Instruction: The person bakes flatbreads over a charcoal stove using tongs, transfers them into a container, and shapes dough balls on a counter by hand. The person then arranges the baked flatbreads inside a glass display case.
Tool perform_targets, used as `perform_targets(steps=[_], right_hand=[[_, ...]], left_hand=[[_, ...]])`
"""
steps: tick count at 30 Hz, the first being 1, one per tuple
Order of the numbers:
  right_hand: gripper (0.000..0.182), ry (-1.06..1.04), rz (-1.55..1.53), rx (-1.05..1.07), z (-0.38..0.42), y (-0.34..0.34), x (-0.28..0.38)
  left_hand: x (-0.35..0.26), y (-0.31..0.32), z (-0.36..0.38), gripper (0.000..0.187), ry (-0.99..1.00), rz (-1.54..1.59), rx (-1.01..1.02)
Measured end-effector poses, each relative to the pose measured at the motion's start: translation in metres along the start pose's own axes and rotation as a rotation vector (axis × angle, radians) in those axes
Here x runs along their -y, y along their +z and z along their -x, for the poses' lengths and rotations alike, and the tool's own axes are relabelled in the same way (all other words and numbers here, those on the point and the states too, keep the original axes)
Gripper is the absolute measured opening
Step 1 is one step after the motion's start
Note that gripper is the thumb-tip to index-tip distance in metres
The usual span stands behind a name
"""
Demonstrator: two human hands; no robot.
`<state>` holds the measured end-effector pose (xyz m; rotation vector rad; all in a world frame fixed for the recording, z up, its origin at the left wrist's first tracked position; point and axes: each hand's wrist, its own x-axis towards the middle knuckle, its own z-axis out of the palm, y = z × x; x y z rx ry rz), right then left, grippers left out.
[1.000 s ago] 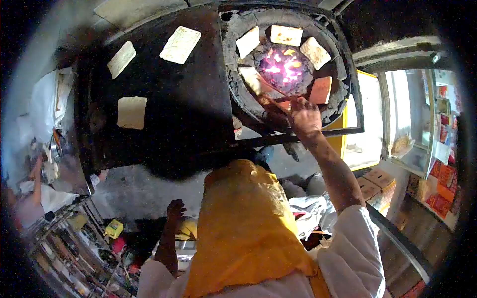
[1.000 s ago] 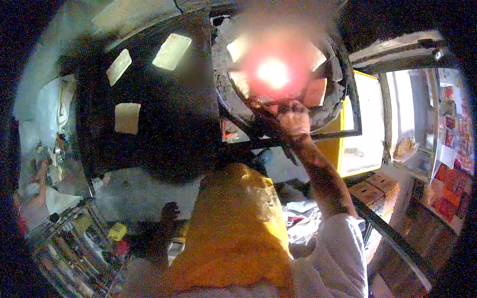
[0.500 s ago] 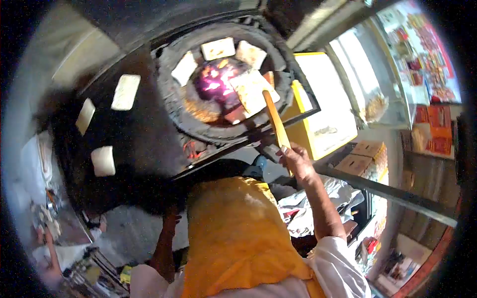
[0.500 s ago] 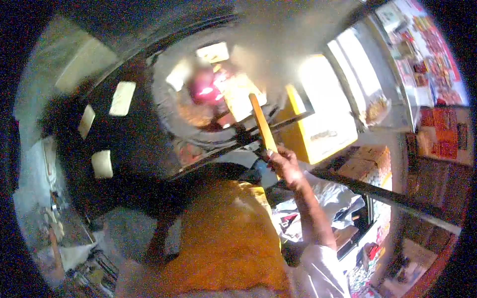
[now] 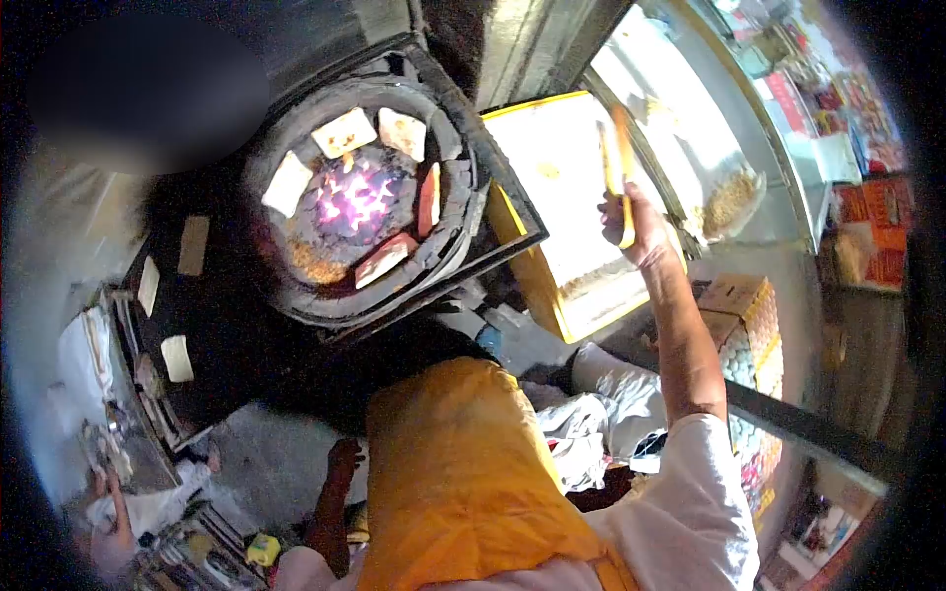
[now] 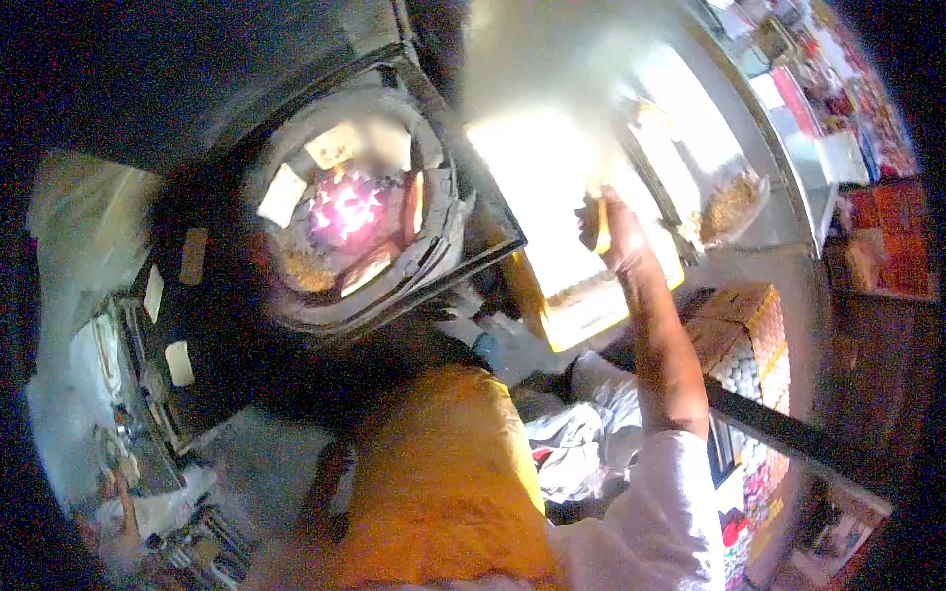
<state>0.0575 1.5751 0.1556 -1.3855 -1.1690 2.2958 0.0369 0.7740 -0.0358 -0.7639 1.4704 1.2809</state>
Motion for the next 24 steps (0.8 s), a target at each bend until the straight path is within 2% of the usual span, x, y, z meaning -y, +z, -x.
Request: perform_targets(steps=[1, 2, 3, 4, 5, 7, 8, 9, 11, 13, 14, 15, 16, 17, 18, 19, 20, 21, 22, 23, 24], right_hand=[[0.038, 0.028, 0.209, 0.081, 0.005, 0.019, -0.007], [0.045, 0.004, 0.422, 0.163, 0.011, 0.04, -0.019], [0.054, -0.075, 0.562, 0.295, 0.012, 0.054, -0.037], [0.055, -0.204, 0.777, 0.222, 0.036, 0.086, -0.05], [0.056, -0.345, 0.986, 0.141, 0.055, 0.116, -0.057], [0.059, -0.463, 1.226, 0.414, 0.046, 0.143, -0.068], [0.058, -0.446, 1.436, 0.408, 0.04, 0.16, -0.07], [0.059, -0.614, 1.613, 0.355, 0.04, 0.178, -0.07], [0.056, -0.612, 1.985, 0.348, 0.021, 0.216, -0.061], [0.05, -0.843, 2.306, 0.375, -0.004, 0.261, -0.048], [0.034, -1.256, 2.235, 0.369, -0.02, 0.285, -0.051], [0.019, -1.726, 2.109, 0.271, -0.035, 0.309, -0.054], [0.013, -2.125, 1.921, 0.094, -0.05, 0.333, -0.057], [0.012, -2.041, 1.972, 0.177, -0.069, 0.369, -0.06], [0.021, -1.949, 2.017, 0.255, -0.087, 0.406, -0.063], [0.032, -1.854, 2.056, 0.328, -0.105, 0.443, -0.066], [0.046, -2.141, 2.232, 0.261, -0.13, 0.464, -0.067], [0.043, -1.917, 2.258, 0.377, -0.132, 0.504, -0.071], [0.04, -1.695, 2.258, 0.46, -0.133, 0.543, -0.075], [0.038, -1.814, 2.322, 0.476, -0.156, 0.558, -0.082], [0.036, -1.945, 2.374, 0.486, -0.179, 0.572, -0.09]], left_hand=[[0.022, -0.018, -0.004, 0.036, 0.019, 0.203, 0.256], [0.05, -0.025, -0.013, 0.036, 0.032, 0.231, 0.229], [0.075, -0.029, -0.02, 0.034, 0.186, 0.21, 0.151], [0.094, -0.034, -0.018, 0.032, 0.334, 0.183, 0.071], [0.097, -0.034, -0.008, 0.032, 0.342, 0.209, 0.042], [0.09, -0.032, -0.001, 0.028, 0.357, 0.129, 0.09], [0.088, -0.035, -0.001, 0.027, 0.246, 0.232, 0.057], [0.083, -0.033, 0.003, 0.027, 0.249, 0.256, 0.049], [0.071, -0.026, 0.014, 0.026, 0.175, 0.367, 0.019], [0.093, -0.035, -0.006, 0.026, 0.236, 0.415, 0.041], [0.104, -0.043, -0.014, 0.026, 0.294, 0.439, 0.061], [0.097, -0.045, -0.008, 0.026, 0.289, 0.461, 0.054], [0.087, -0.044, 0.003, 0.025, 0.239, 0.502, 0.02], [0.08, -0.046, 0.011, 0.025, 0.186, 0.542, -0.015], [0.092, -0.056, 0.008, 0.025, 0.171, 0.564, -0.024], [0.12, -0.073, -0.003, 0.031, 0.267, 0.532, 0.054], [0.142, -0.083, -0.007, 0.038, 0.361, 0.5, 0.129], [0.139, -0.084, 0.001, 0.038, 0.345, 0.519, 0.118], [0.132, -0.077, 0.013, 0.038, 0.291, 0.463, 0.019], [0.125, -0.072, 0.023, 0.038, 0.236, 0.406, -0.077], [0.119, -0.067, 0.029, 0.033, 0.175, 0.483, -0.127]])
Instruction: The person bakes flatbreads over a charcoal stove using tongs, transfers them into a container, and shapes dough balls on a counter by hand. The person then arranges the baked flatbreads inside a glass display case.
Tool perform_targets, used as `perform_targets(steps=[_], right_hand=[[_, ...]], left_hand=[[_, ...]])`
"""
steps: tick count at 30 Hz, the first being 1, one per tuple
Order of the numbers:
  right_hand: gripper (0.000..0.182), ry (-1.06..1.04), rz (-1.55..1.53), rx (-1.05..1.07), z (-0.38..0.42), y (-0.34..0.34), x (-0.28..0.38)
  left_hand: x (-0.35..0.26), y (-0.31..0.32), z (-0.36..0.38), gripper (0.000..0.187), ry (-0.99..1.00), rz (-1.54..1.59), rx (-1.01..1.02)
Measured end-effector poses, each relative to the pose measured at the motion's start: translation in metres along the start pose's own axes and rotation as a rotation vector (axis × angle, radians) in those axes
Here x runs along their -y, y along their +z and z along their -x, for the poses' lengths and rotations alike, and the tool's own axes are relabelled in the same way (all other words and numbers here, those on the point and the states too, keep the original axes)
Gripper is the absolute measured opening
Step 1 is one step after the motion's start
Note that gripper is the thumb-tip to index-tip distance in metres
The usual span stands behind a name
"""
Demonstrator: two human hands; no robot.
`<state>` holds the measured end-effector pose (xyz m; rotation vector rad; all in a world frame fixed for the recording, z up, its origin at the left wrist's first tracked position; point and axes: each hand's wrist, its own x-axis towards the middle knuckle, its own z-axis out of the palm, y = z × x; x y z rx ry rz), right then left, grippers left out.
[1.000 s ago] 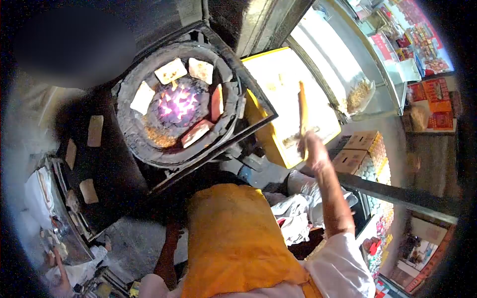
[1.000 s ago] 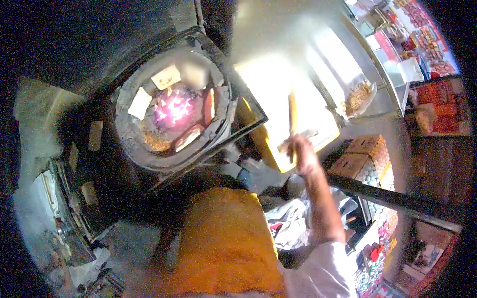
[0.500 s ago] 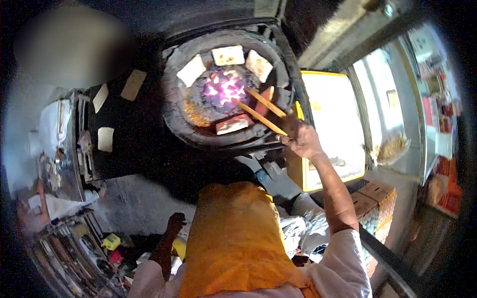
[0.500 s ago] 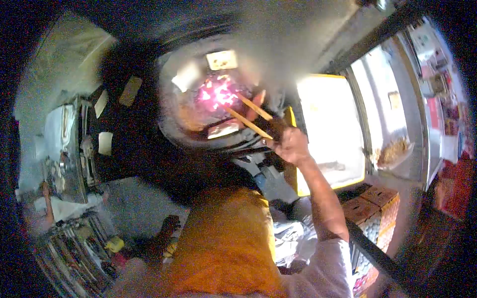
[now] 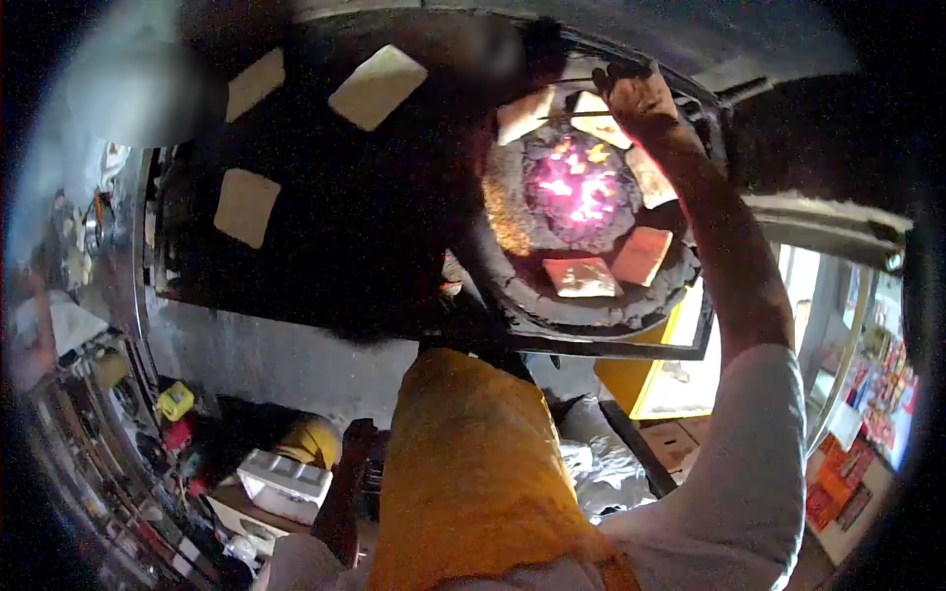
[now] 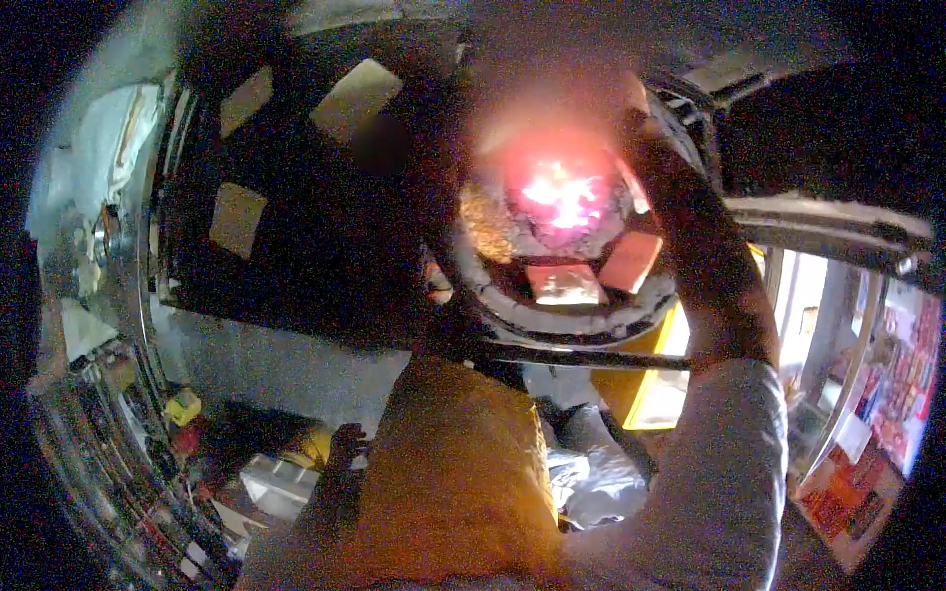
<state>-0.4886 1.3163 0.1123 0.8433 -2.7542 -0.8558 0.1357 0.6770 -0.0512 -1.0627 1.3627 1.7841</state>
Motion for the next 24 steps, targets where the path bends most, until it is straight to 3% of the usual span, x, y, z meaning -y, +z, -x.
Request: perform_targets(steps=[1, 3, 4, 7, 9, 10, 11, 12, 14, 16, 18, 19, 20, 23, 24], right_hand=[[0.034, -0.107, 0.229, 0.014, -0.015, -0.006, 0.013], [0.033, -0.122, -0.012, 0.387, -0.034, -0.04, 0.033], [0.03, -0.138, 0.028, 0.411, -0.035, -0.016, 0.041], [0.022, -0.17, 0.274, 0.192, -0.02, 0.094, 0.056], [0.018, -0.081, -0.16, 0.091, 0.01, 0.116, 0.047], [0.02, -0.103, -0.071, -0.019, 0.035, 0.113, 0.038], [0.024, -0.074, 0.007, -0.036, 0.062, 0.101, 0.032], [0.028, -0.012, 0.085, -0.048, 0.101, 0.087, 0.026], [0.037, 0.142, 0.167, -0.137, 0.184, 0.052, 0.016], [0.045, 0.254, 0.036, -0.198, 0.264, -0.014, 0.017], [0.052, 0.387, -0.106, 0.186, 0.297, -0.137, 0.021], [0.055, 0.409, -0.077, 0.244, 0.337, -0.154, 0.024], [0.054, 0.484, -0.099, 0.236, 0.374, -0.165, 0.028], [0.053, 0.617, -0.097, 0.346, 0.492, -0.173, 0.025], [0.053, 0.651, -0.017, 0.418, 0.535, -0.163, 0.02]], left_hand=[[-0.001, 0.004, 0.005, 0.029, -0.053, 0.135, -0.056], [0.0, 0.014, 0.016, 0.024, -0.09, 0.326, -0.141], [0.006, 0.011, 0.018, 0.024, -0.1, 0.291, -0.129], [0.022, 0.002, 0.009, 0.022, 0.049, -0.035, -0.012], [0.029, -0.002, -0.004, 0.021, 0.248, -0.4, 0.036], [0.03, -0.002, -0.013, 0.02, 0.34, -0.522, 0.045], [0.027, 0.002, -0.021, 0.02, 0.395, -0.575, 0.057], [0.017, 0.013, -0.022, 0.021, 0.26, -0.155, 0.07], [0.003, 0.02, -0.032, 0.022, 0.231, -0.203, 0.078], [-0.018, 0.032, -0.042, 0.024, 0.209, -0.261, 0.088], [-0.041, 0.051, -0.05, 0.029, -0.047, -0.142, 0.064], [-0.053, 0.066, -0.052, 0.031, -0.178, -0.091, 0.048], [-0.059, 0.086, -0.048, 0.032, -0.085, -0.148, 0.057], [0.002, 0.039, -0.116, 0.031, 0.235, -0.371, 0.386], [-0.017, 0.052, -0.119, 0.029, -0.22, -0.26, 0.272]])
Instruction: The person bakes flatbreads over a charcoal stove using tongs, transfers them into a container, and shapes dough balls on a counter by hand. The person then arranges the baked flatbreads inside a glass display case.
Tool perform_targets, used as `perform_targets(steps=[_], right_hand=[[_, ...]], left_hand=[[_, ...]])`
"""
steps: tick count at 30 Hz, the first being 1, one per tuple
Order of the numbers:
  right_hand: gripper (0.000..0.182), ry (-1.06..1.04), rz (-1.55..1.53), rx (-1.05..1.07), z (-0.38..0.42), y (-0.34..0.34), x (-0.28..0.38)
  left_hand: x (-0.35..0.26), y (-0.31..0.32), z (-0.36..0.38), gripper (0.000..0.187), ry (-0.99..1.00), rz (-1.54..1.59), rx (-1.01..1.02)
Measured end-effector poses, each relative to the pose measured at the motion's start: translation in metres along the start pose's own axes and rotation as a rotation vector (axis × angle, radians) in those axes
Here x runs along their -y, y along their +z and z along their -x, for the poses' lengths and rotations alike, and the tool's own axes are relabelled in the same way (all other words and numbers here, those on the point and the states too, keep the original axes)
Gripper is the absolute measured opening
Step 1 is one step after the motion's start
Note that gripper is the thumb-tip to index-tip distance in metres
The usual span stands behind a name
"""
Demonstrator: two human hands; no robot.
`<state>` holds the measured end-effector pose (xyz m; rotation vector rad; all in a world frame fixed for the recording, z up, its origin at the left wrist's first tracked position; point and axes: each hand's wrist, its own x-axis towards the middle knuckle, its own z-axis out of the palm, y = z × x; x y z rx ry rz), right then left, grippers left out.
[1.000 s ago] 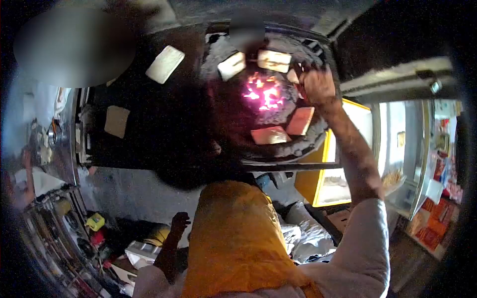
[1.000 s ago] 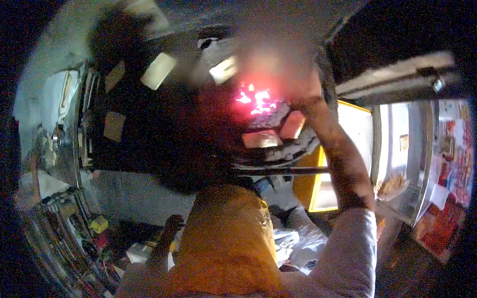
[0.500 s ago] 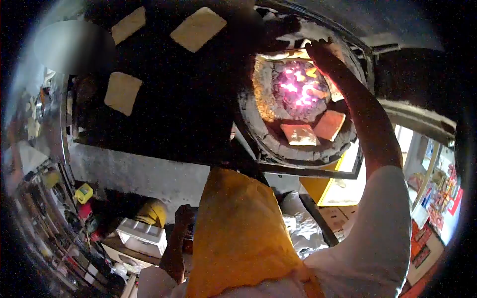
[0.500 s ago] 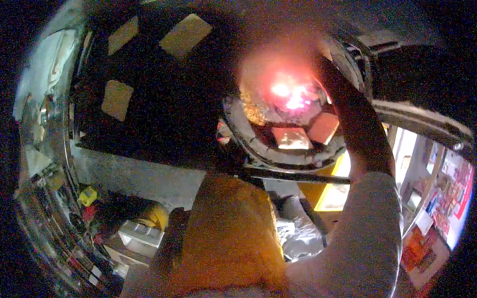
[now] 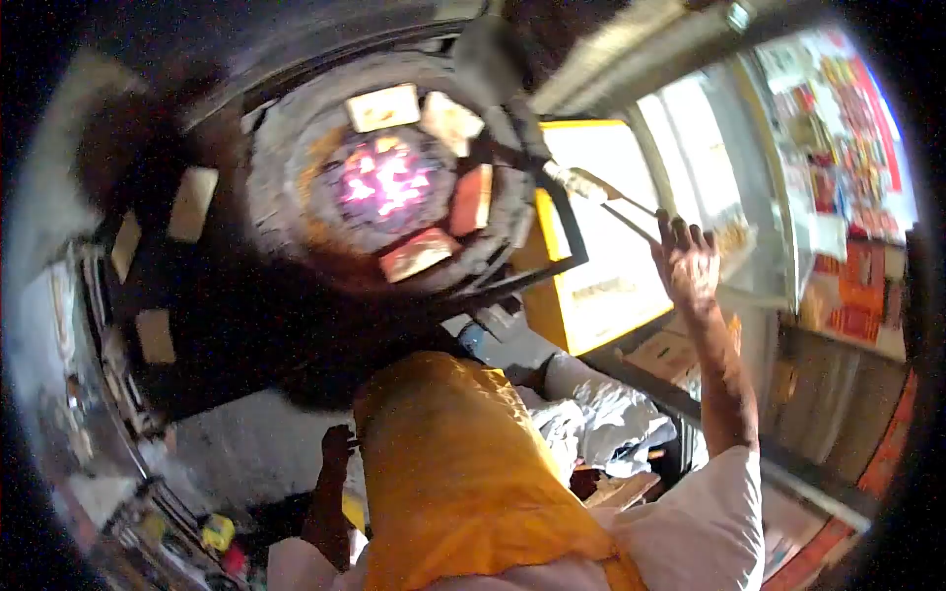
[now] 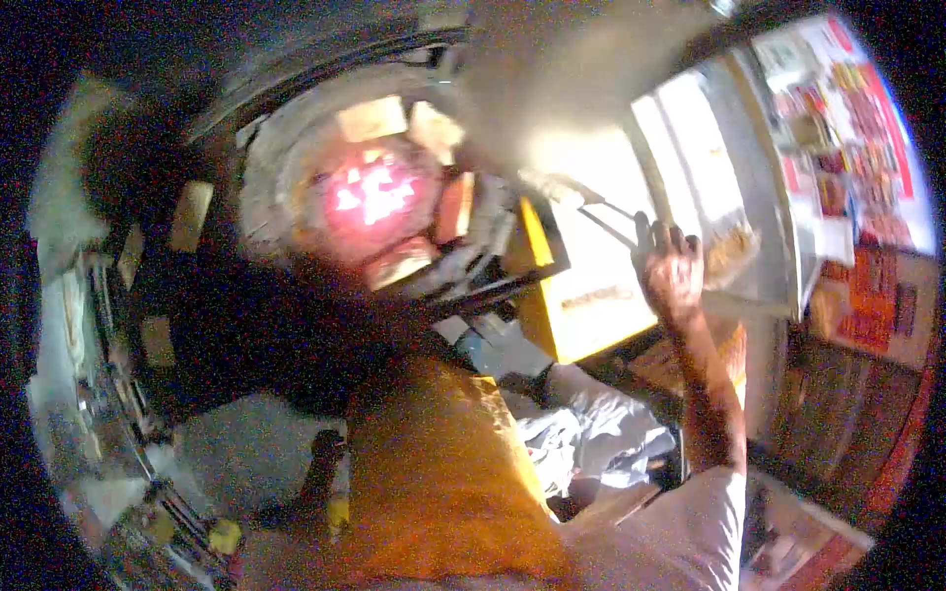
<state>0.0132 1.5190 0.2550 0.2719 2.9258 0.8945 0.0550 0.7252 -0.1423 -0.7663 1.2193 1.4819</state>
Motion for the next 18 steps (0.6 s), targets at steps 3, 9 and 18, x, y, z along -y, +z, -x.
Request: perform_targets(steps=[3, 9, 18], right_hand=[[0.058, 0.24, 0.156, 0.139, 0.02, 0.047, -0.077], [0.081, 0.429, 0.144, 0.304, 0.052, 0.079, -0.072], [0.072, 0.382, -0.872, 0.312, 0.07, 0.009, 0.078]], left_hand=[[-0.031, 0.079, 0.027, 0.029, -0.086, -0.146, -0.24], [-0.017, 0.106, 0.05, 0.03, 0.028, -0.136, -0.137], [0.013, 0.03, 0.008, 0.036, 0.268, -0.604, -0.063]])
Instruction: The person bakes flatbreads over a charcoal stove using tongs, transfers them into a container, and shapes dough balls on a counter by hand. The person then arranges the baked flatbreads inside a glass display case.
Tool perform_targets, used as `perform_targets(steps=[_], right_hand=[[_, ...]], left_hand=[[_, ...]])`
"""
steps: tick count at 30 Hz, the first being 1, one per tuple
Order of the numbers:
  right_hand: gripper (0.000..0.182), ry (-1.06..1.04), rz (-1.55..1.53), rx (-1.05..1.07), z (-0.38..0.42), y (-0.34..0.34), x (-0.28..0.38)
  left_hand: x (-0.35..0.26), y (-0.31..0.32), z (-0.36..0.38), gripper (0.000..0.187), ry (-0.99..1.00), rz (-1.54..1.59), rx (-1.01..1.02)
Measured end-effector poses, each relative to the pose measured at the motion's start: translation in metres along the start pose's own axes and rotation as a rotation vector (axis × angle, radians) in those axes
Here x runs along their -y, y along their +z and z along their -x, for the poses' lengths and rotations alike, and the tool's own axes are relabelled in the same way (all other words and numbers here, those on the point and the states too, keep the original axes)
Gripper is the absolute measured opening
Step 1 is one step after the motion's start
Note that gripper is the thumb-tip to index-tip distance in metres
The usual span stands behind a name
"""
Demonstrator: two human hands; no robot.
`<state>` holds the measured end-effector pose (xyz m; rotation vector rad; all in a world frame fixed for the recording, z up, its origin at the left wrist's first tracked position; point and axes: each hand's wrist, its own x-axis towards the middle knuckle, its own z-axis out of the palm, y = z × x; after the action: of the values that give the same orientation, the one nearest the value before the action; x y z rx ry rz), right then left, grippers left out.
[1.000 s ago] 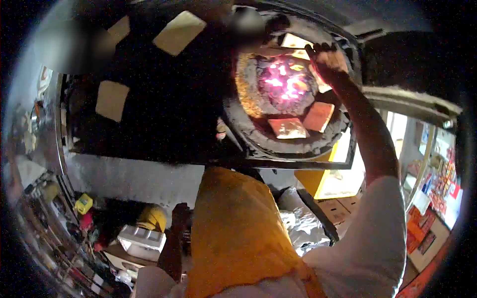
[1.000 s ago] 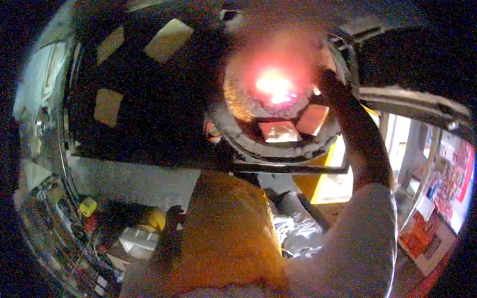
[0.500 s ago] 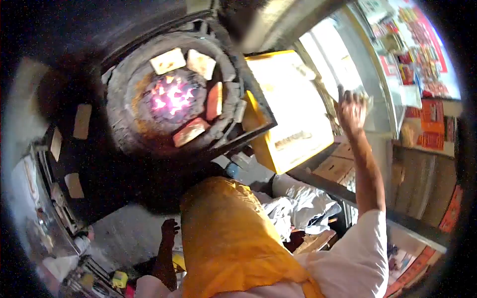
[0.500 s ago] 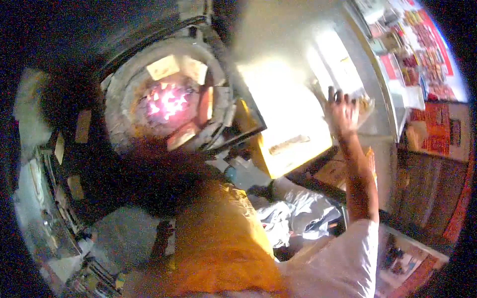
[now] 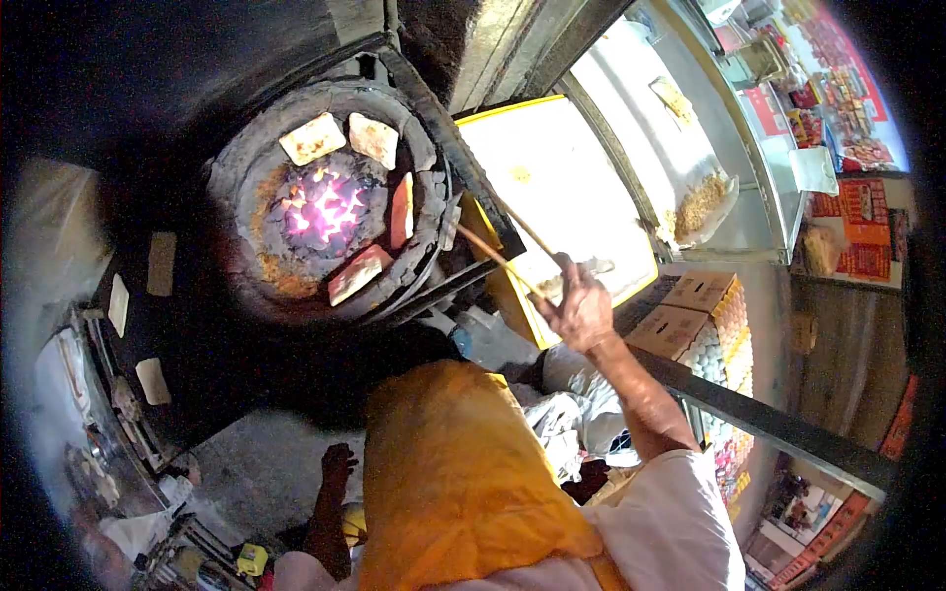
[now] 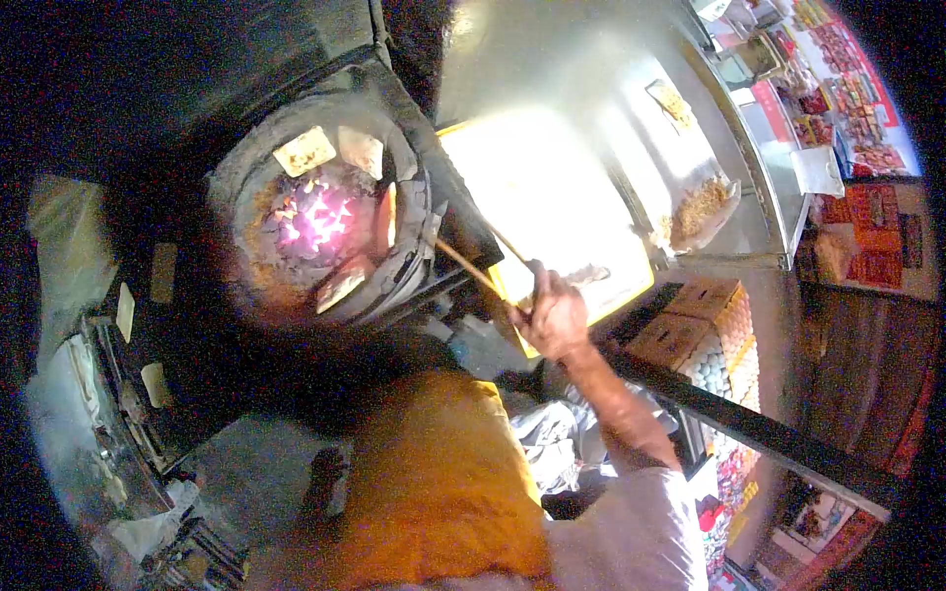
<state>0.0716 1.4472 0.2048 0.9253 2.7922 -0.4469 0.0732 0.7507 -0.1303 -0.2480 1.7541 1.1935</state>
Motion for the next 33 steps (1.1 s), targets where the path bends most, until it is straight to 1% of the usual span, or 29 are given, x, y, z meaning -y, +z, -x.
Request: perform_targets(steps=[1, 2, 4, 5, 6, 7, 8, 9, 10, 11, 13, 14, 15, 17, 18, 19, 20, 21, 22, 23, 24, 25, 26, 27, 29, 30, 31, 32, 33], right_hand=[[0.073, -0.039, -0.046, -0.021, 0.003, 0.005, 0.009], [0.075, -0.148, -0.075, -0.119, 0.003, 0.011, 0.015], [0.077, -0.314, -0.085, -0.246, 0.002, 0.022, 0.026], [0.077, -0.329, -0.082, -0.235, -0.002, 0.033, 0.02], [0.077, -0.193, 0.121, 0.017, -0.007, 0.049, 0.006], [0.077, -0.064, 0.326, 0.271, -0.016, 0.048, 0.017], [0.072, -0.081, 0.131, 0.196, -0.016, 0.039, 0.026], [0.063, -0.14, 0.241, 0.22, -0.023, 0.049, 0.004], [0.067, -0.296, 0.25, 0.063, -0.036, 0.04, 0.017], [0.072, -0.442, 0.25, -0.091, -0.047, 0.026, 0.034], [0.07, -0.356, 0.209, 0.014, -0.083, 0.019, 0.056], [0.063, -0.478, 0.345, -0.138, -0.103, 0.011, 0.07], [0.06, -0.226, 0.443, 0.09, -0.131, 0.002, 0.092], [0.066, -0.522, 0.447, -0.104, -0.197, 0.006, 0.101], [0.064, -0.538, 0.5, -0.143, -0.223, 0.002, 0.123], [0.052, -0.669, 0.73, -0.282, -0.242, 0.0, 0.147], [0.04, -0.456, 0.739, -0.056, -0.269, -0.004, 0.183], [0.034, -0.516, 0.866, -0.151, -0.302, 0.01, 0.19], [0.032, -0.587, 0.884, -0.147, -0.338, 0.023, 0.191], [0.034, -0.678, 0.953, -0.347, -0.354, 0.036, 0.204], [0.043, -0.447, 0.931, 0.017, -0.366, 0.027, 0.255], [0.045, -0.607, 1.097, -0.091, -0.422, 0.065, 0.216], [0.047, -0.754, 1.263, -0.239, -0.478, 0.103, 0.178], [0.046, -0.766, 1.018, -0.192, -0.491, 0.119, 0.178], [0.043, -0.757, 0.541, -0.083, -0.504, 0.143, 0.181], [0.043, -0.734, 0.309, -0.028, -0.508, 0.148, 0.181], [0.042, -0.663, 0.354, 0.012, -0.484, 0.13, 0.202], [0.042, -0.562, 0.51, 0.052, -0.437, 0.096, 0.239], [0.042, -0.485, 0.601, 0.086, -0.396, 0.065, 0.274]], left_hand=[[0.001, -0.003, -0.005, 0.037, -0.044, -0.005, -0.008], [0.003, -0.006, -0.011, 0.037, -0.089, -0.01, -0.016], [-0.017, -0.009, -0.014, 0.034, -0.093, 1.002, 0.379], [-0.016, -0.01, -0.02, 0.034, -0.093, 1.018, 0.37], [-0.012, -0.012, -0.025, 0.033, -0.051, 0.487, 0.157], [-0.013, -0.014, -0.018, 0.032, -0.033, 0.234, 0.03], [-0.013, -0.017, -0.009, 0.031, -0.049, -0.021, -0.095], [-0.029, -0.012, 0.004, 0.03, -0.072, 0.306, -0.105], [-0.046, -0.006, 0.015, 0.029, -0.082, 0.637, -0.113], [-0.047, -0.005, 0.023, 0.029, -0.09, 0.66, -0.141], [-0.048, -0.005, 0.033, 0.03, -0.163, 0.655, -0.192], [-0.047, -0.004, 0.037, 0.03, -0.165, 0.671, -0.198], [-0.047, -0.003, 0.042, 0.029, -0.166, 0.641, -0.206], [-0.039, -0.007, 0.049, 0.028, -0.173, 0.622, -0.23], [-0.029, -0.01, 0.051, 0.027, -0.257, 0.691, -0.223], [-0.028, -0.014, 0.053, 0.027, -0.34, 0.758, -0.213], [-0.026, -0.016, 0.056, 0.027, -0.343, 0.771, -0.225], [-0.033, -0.016, 0.056, 0.027, -0.389, 0.74, -0.263], [-0.042, -0.014, 0.063, 0.027, -0.446, 0.707, -0.305], [-0.044, -0.017, 0.067, 0.027, -0.503, 0.671, -0.345], [0.017, -0.014, 0.074, 0.027, -0.069, 0.921, -0.258], [0.023, -0.02, 0.078, 0.027, -0.073, 0.931, -0.275], [0.025, -0.024, 0.083, 0.027, -0.057, 0.978, -0.181], [0.027, -0.027, 0.089, 0.028, -0.041, 1.021, -0.084], [0.008, -0.014, 0.089, 0.02, -0.227, 1.01, -0.36], [-0.01, -0.015, 0.086, 0.018, -0.327, 0.925, -0.361], [-0.001, -0.011, 0.084, 0.019, -0.38, 0.884, -0.354], [0.01, -0.007, 0.081, 0.021, -0.432, 0.844, -0.344], [0.06, 0.002, 0.07, 0.022, 0.014, 0.325, -0.44]])
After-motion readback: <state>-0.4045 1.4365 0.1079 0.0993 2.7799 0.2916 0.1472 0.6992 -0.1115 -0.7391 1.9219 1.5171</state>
